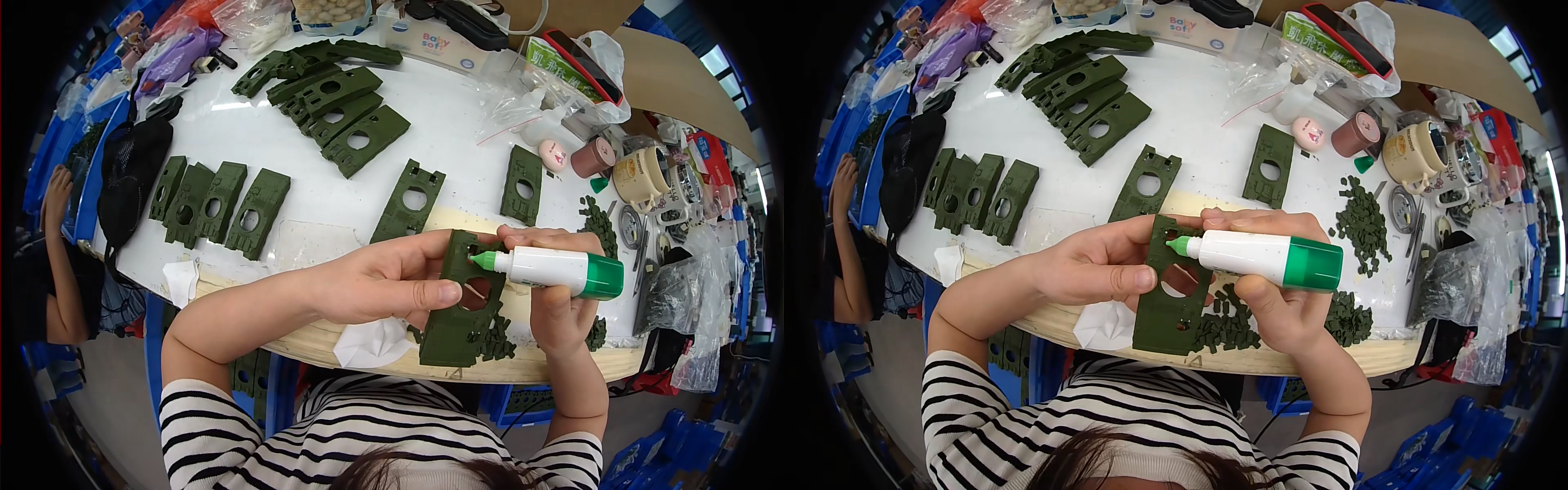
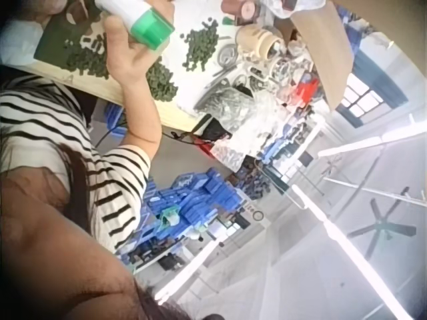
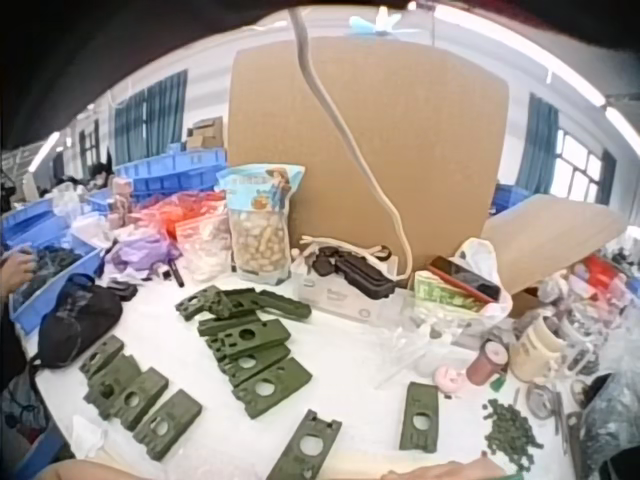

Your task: Assembling plastic toy tank bodies by applying glue and attaching small parts at a factory workstation.

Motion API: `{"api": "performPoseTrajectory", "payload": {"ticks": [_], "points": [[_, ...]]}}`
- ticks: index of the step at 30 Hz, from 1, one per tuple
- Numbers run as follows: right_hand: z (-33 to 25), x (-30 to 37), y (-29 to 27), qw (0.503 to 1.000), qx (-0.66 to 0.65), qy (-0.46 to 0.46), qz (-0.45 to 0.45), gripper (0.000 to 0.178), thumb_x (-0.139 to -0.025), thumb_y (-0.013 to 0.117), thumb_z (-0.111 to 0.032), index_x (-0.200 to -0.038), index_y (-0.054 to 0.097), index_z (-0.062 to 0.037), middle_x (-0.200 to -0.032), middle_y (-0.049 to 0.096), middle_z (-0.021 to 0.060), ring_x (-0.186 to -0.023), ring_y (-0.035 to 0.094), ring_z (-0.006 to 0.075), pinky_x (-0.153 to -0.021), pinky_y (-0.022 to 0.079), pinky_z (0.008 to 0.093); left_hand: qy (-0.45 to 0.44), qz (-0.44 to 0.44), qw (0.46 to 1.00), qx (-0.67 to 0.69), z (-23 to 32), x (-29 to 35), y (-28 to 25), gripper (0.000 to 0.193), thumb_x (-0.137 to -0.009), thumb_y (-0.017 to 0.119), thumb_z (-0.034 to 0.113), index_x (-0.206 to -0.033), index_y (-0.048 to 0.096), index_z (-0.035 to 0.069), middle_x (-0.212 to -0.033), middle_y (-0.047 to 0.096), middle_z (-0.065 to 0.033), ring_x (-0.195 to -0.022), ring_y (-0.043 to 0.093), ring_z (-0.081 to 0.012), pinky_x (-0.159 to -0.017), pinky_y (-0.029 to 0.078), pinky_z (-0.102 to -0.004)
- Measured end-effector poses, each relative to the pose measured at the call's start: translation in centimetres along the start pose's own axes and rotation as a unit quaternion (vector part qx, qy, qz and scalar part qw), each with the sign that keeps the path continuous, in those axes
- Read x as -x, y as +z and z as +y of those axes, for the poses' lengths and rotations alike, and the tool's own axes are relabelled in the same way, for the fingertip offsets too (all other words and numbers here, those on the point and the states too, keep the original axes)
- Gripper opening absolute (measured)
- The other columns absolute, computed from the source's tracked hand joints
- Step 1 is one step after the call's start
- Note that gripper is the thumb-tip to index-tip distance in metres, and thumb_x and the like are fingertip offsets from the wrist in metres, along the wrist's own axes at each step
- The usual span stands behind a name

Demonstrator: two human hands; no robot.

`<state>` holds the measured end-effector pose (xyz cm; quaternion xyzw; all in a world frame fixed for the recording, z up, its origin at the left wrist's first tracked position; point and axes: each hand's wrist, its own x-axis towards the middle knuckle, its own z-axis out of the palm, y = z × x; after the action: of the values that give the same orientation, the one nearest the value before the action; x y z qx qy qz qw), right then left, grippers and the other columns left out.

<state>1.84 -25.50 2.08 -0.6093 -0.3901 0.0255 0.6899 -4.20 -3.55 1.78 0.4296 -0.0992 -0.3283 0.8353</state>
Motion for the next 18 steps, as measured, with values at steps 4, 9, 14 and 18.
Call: {"api": "performPoseTrajectory", "payload": {"ticks": [4,9,14,18], "points": [[0.21,0.02,-0.08,1.000,0.006,-0.014,-0.013,0.045,-0.090,0.065,-0.031,-0.114,0.051,0.0042,-0.106,0.063,0.0191,-0.105,0.062,0.0288,-0.091,0.049,0.0408,-0.007,-0.003,1.000,-0.025,0.37,0.07,-0.12,0.064,-0.096,0.052,0.023,-0.148,0.018,0.006,-0.127,0.052,-0.0162,-0.121,0.050,-0.0224,-0.086,0.051,-0.0316],[0.15,0.07,0.04,1.000,-0.007,0.000,-0.011,0.045,-0.089,0.066,-0.031,-0.113,0.051,0.0038,-0.106,0.063,0.0188,-0.105,0.062,0.0289,-0.092,0.048,0.0415,-0.011,-0.002,0.999,-0.031,0.26,0.12,-0.27,0.064,-0.096,0.052,0.022,-0.148,0.017,0.006,-0.127,0.051,-0.0168,-0.122,0.050,-0.0229,-0.087,0.052,-0.0336],[0.10,0.14,0.07,1.000,-0.007,0.005,-0.007,0.045,-0.088,0.067,-0.031,-0.113,0.051,0.0034,-0.106,0.063,0.0189,-0.105,0.062,0.0288,-0.092,0.048,0.0414,-0.006,-0.007,1.000,-0.016,0.05,0.06,-0.32,0.065,-0.096,0.052,0.022,-0.148,0.018,0.006,-0.126,0.051,-0.0166,-0.121,0.050,-0.0229,-0.088,0.052,-0.0344],[0.08,0.23,-0.07,1.000,0.002,0.008,-0.009,0.045,-0.088,0.067,-0.031,-0.112,0.051,0.0033,-0.106,0.063,0.0188,-0.106,0.062,0.0286,-0.092,0.048,0.0408,-0.005,-0.004,1.000,-0.020,0.12,0.04,-0.27,0.065,-0.096,0.053,0.024,-0.148,0.018,0.005,-0.125,0.052,-0.0163,-0.121,0.050,-0.0225,-0.087,0.052,-0.0337]]}}
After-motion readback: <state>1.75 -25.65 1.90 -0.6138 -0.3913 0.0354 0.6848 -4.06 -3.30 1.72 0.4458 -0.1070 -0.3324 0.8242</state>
